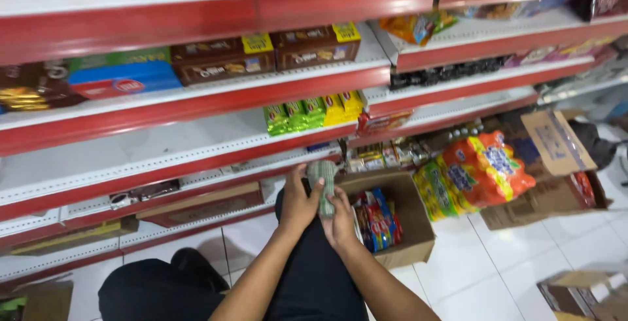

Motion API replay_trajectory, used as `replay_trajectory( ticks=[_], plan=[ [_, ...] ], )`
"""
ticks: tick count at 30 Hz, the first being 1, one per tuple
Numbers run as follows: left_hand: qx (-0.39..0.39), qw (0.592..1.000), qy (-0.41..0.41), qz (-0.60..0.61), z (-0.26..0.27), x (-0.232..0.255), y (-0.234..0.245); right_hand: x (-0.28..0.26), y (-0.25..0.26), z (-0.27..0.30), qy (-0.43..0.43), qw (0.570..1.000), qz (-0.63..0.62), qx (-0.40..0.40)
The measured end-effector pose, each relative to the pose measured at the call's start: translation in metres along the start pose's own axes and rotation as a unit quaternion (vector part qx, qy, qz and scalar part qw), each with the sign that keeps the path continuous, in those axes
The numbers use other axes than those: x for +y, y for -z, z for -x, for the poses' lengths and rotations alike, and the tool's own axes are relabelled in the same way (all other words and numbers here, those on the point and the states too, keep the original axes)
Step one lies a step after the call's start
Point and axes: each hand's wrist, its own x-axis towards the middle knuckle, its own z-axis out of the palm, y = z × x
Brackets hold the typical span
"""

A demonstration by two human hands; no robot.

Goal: The person sits on the floor of a snack aisle, takes packaged snack items one at a time from a cardboard box, wipes each package with a green checkered cloth, and places the wiped packages onto the shelf in front of them.

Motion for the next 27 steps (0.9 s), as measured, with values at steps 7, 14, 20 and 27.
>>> replay_trajectory(
  ticks=[7,14,20,27],
  plan=[
    [-0.292,0.951,0.09,-0.039,0.003,-0.002,-0.018,-0.012,0.079,-0.018,-0.006,0.996,0.072,-0.044],
    [-0.388,0.902,0.066,-0.177,-0.021,-0.001,-0.024,0.033,0.264,-0.105,-0.099,0.877,0.426,0.201],
    [-0.383,0.905,0.068,-0.172,-0.028,0.004,-0.04,0.122,0.424,-0.147,-0.107,0.592,0.798,0.014],
    [-0.393,0.901,0.063,-0.172,-0.033,0.008,-0.056,0.142,0.469,-0.183,-0.161,0.592,0.781,0.12]
  ],
)
